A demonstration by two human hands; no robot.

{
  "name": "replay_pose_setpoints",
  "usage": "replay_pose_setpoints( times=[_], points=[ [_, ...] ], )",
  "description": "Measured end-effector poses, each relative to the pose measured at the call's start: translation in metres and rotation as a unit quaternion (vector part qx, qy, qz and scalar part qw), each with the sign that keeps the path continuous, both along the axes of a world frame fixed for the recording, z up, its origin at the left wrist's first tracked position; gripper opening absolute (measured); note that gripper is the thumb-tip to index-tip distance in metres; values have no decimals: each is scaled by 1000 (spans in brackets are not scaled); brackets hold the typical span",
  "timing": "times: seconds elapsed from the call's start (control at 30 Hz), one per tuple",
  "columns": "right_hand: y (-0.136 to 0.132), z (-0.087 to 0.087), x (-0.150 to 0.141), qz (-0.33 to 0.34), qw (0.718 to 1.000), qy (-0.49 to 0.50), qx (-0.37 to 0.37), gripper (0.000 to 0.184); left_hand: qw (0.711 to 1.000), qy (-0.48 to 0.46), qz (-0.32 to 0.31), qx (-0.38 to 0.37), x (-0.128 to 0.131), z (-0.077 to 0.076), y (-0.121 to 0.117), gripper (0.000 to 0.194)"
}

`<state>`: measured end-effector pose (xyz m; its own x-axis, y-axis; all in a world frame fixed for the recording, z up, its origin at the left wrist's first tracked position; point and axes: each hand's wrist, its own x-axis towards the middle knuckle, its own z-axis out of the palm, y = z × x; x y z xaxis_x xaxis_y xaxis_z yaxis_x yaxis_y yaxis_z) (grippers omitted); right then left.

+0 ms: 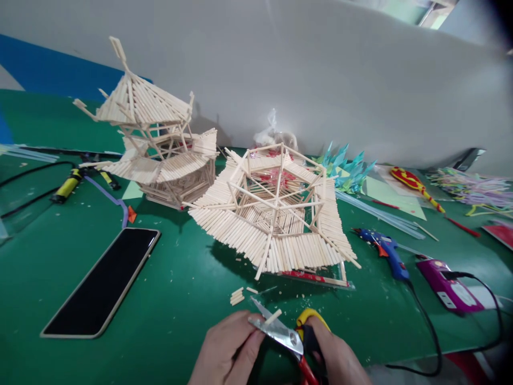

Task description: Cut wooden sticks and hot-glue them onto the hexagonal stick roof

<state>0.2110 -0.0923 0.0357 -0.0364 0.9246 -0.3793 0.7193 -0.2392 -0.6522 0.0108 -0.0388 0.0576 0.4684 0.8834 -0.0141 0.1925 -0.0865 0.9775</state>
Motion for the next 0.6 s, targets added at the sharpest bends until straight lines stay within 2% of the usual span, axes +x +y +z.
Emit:
replay_pose_setpoints(
  times=[0.07, 0.1, 0.2, 0.3, 0.4, 0.5, 0.6],
  points=[
    [2, 3, -2, 0, 1000, 7, 3, 34, 1000, -8, -13, 22, 0, 1, 2, 20],
    [4, 5, -3, 1, 1000, 10, 4, 36, 1000, -20, -20, 0, 0, 1, 3, 21],
    [6, 11, -5, 4, 1000, 13, 5, 38, 986, -78, -32, -143, -2, 0, 7, 28],
    [7, 13, -6, 6, 1000, 14, 2, 34, 945, -152, -52, -284, -1, -2, 9, 33],
    [6, 12, -6, 8, 1000, 13, -4, 33, 899, -219, -78, -372, 1, -4, 11, 30],
    [4, 10, -4, 5, 1000, 3, -14, 33, 876, -260, -81, -397, 4, -6, 11, 29],
    [3, 7, -1, 1, 1000, -8, -19, 29, 905, -225, -39, -358, 5, -8, 8, 30]
  ],
)
